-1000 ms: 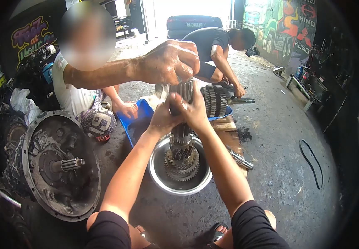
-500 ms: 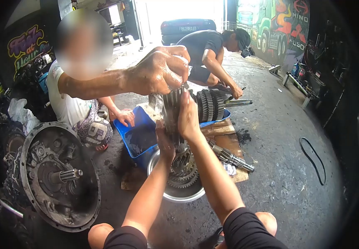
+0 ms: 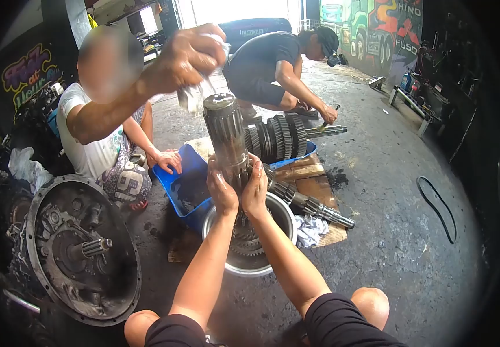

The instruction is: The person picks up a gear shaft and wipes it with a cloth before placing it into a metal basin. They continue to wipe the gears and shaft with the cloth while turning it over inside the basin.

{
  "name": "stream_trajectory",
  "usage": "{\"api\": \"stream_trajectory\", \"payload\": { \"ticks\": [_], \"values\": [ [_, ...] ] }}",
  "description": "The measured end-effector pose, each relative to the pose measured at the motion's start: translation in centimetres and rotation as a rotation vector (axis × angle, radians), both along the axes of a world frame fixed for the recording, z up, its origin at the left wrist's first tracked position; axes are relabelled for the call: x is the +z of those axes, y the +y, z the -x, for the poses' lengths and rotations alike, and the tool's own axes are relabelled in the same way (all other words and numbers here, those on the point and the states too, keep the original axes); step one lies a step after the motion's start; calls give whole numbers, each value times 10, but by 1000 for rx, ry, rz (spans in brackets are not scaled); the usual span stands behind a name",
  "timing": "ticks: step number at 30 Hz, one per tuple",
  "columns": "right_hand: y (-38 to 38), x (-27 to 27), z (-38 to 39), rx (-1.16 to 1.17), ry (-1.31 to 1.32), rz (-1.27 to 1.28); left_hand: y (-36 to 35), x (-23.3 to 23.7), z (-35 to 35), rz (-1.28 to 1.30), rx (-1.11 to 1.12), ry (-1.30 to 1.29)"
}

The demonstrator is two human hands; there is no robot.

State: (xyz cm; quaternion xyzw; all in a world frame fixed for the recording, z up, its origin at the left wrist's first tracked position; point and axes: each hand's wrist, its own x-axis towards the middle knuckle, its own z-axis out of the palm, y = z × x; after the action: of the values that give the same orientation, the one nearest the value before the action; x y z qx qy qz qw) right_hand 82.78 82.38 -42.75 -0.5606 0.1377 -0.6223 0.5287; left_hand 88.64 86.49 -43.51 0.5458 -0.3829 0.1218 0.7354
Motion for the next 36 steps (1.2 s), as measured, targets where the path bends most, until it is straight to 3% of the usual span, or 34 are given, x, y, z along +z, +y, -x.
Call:
{"api": "stream_trajectory", "payload": {
  "ticks": [2, 3, 4, 5, 8, 10, 12, 14, 15, 16, 18, 23, 29, 36],
  "values": [
    [-2, 8, 8, -67, 62, 229, -1, -2, -1, 53, -110, 51],
    [1, 21, 16, -121, 113, 304, -2, -2, -2, 79, -185, 227],
    [-1, 19, 14, -119, 113, 297, -4, -3, -3, 107, -260, 405],
    [-3, 13, 12, -100, 103, 300, -2, -4, -4, 98, -258, 409],
    [-2, 4, 15, -43, 85, 279, 1, 6, -9, 43, -232, 294],
    [4, -4, 12, -21, -5, 155, 9, 28, -7, 41, -431, 303],
    [-1, -17, 20, 54, -12, 129, 19, 45, -3, 13, -470, 270],
    [-3, -18, 32, 94, 201, 137, 19, 51, -6, -17, -422, -7],
    [1, -6, 32, -17, 76, 181, 20, 51, -11, -46, -443, -4],
    [2, 0, 34, -25, 76, 180, 19, 55, -11, -47, -450, -4],
    [3, 9, 38, -299, 134, 367, 21, 60, -12, -67, -561, 51],
    [12, 28, 46, -305, 205, 271, 17, 55, -10, -66, -531, 73],
    [11, -9, 48, -219, 222, 230, 18, 54, -10, -37, -531, 94],
    [10, 28, 38, -302, 123, 313, 22, 66, -5, -79, -483, 70]
  ]
}}
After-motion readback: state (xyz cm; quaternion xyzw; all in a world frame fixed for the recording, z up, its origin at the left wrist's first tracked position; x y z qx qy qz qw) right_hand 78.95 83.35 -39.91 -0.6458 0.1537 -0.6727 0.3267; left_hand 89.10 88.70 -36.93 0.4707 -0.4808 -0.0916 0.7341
